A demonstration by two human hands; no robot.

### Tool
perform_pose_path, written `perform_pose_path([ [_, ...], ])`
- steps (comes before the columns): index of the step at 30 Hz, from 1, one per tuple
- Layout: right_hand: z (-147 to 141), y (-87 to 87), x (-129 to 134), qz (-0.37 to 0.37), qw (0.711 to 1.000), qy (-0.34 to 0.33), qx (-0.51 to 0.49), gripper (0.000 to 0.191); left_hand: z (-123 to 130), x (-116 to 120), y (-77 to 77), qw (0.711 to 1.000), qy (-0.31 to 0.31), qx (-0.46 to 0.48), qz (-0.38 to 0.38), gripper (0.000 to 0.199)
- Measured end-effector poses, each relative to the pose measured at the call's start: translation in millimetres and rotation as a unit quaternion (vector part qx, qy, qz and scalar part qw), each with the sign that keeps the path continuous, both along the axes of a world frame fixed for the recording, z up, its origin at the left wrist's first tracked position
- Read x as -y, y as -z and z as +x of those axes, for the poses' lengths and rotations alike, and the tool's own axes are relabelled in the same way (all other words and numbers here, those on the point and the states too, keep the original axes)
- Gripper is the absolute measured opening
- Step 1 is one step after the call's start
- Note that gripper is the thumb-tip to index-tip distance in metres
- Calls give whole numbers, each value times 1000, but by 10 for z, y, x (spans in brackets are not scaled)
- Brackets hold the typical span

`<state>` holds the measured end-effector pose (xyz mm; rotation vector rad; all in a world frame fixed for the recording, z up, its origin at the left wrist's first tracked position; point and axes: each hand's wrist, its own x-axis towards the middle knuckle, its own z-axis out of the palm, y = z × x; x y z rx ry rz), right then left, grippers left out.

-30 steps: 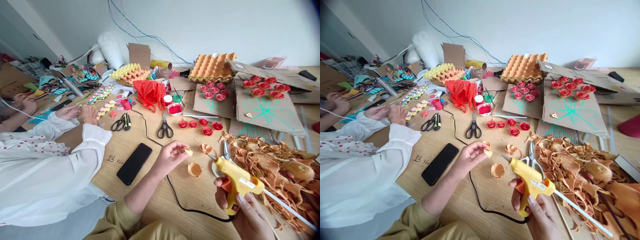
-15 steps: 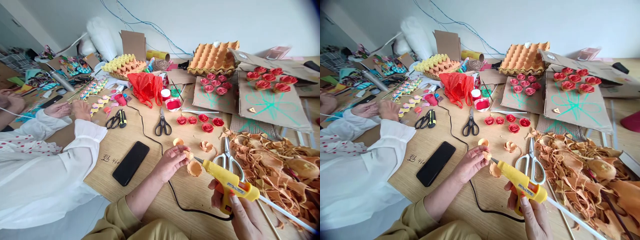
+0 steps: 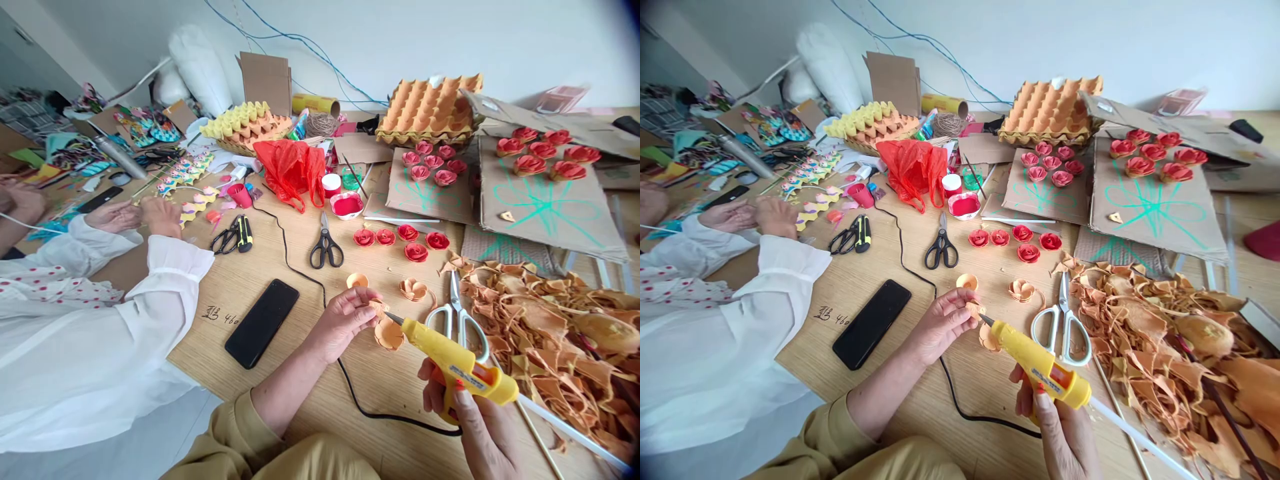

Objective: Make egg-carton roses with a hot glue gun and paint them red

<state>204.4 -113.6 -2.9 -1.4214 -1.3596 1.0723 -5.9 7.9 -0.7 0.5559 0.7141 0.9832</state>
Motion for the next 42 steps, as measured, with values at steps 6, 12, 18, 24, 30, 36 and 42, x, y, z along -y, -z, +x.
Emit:
perform_pose_path([
  [6, -6, 45, 18, 2, 1000, -4, 3, 36, -1, -5, -4, 1000, -2, 6, 2, 41],
  [12, 26, 107, 24, 15, 1000, -7, 7, 37, -1, -3, -10, 1000, -1, 0, 3, 41],
  [18, 53, 169, 40, 23, 1000, -9, 18, 36, -3, -2, -10, 1000, -3, 0, -6, 41],
  [24, 51, 198, 63, 29, 999, 1, 26, 36, -2, -8, -18, 1000, -4, 7, -13, 42],
  [30, 38, 212, 52, 32, 999, 4, 35, 36, 5, -11, -35, 999, -16, 21, -27, 42],
  [36, 32, 207, 50, 40, 999, 14, 31, 34, -1, -16, -11, 999, -10, 31, -33, 43],
  [42, 22, 167, 34, 44, 998, 14, 35, 34, -10, -11, 1, 999, 0, 25, -35, 44],
])
